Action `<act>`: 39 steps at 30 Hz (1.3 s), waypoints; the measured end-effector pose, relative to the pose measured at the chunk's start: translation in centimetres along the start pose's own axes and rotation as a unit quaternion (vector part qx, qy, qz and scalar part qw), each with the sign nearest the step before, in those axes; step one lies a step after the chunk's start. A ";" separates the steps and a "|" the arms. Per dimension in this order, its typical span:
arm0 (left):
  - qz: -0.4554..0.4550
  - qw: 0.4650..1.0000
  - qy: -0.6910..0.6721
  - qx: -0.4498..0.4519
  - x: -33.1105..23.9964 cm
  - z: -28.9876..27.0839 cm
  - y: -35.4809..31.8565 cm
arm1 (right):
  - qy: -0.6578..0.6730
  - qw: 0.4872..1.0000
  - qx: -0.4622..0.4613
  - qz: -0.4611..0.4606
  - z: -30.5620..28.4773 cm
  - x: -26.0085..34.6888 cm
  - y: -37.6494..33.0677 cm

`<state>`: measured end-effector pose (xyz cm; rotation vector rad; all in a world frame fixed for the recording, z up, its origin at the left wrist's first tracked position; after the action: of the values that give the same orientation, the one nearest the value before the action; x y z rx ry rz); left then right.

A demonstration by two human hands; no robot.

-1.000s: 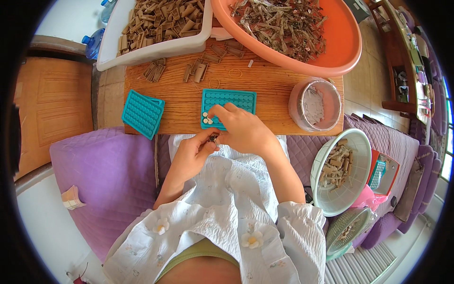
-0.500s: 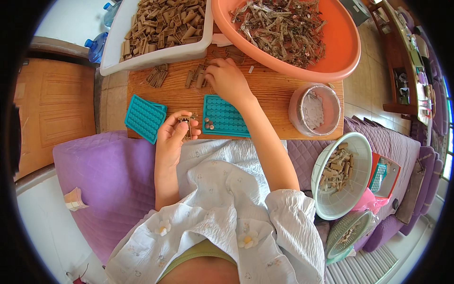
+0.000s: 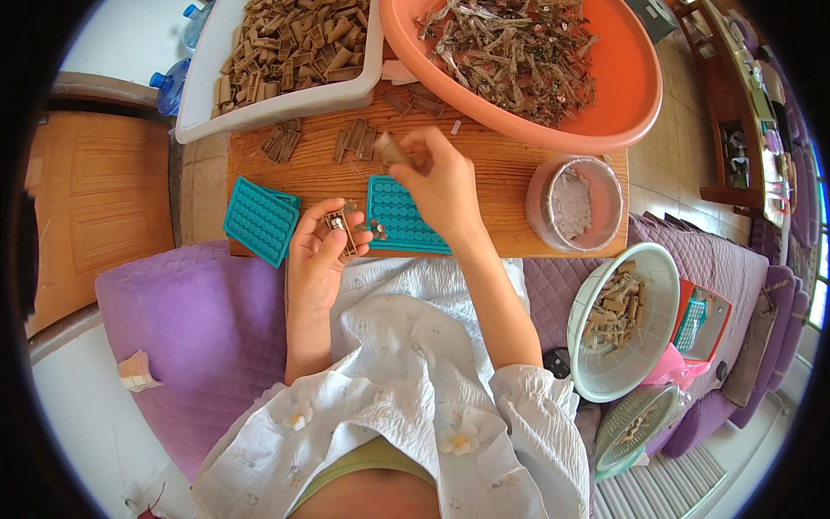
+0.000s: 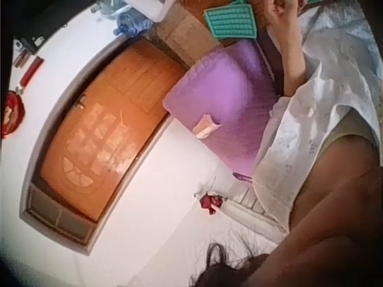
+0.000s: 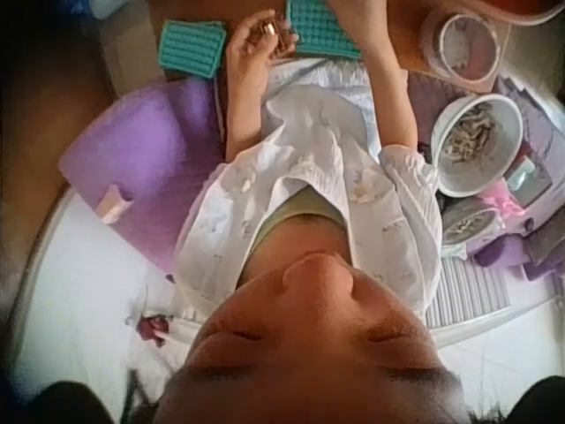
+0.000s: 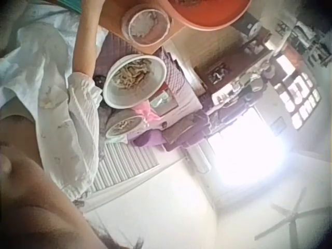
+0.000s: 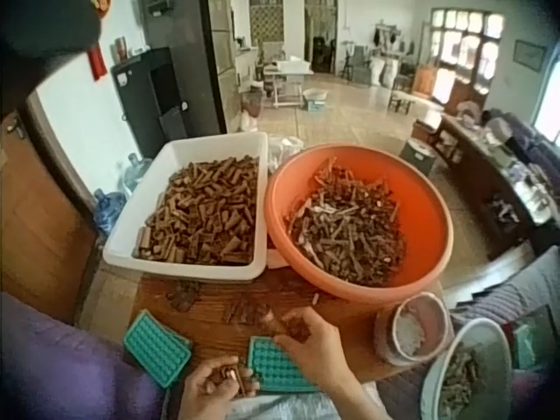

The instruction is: The person assembles small components by placing small white parts into a blue assembly jig and combining them with wooden or plastic casings by hand.

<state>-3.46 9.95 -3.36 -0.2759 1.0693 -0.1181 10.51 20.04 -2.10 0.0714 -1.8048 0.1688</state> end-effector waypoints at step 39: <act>0.087 0.993 -0.058 0.057 -0.2 5.2 -0.7 | 0.348 0.931 -0.109 0.026 0.2 -0.8 -10.8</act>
<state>0.99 10.22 -0.69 -0.0844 0.9635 -0.0070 12.02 9.32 -2.08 -0.1760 -1.1039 0.0204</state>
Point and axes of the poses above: each hand's wrist, its own y-axis towards the middle knuckle, its own z-axis out of the palm, x = y × z, the point moved 9 cm from there along y, towards the middle knuckle, and after that the axes turned 1 degree about x, right-handed, at the moved point
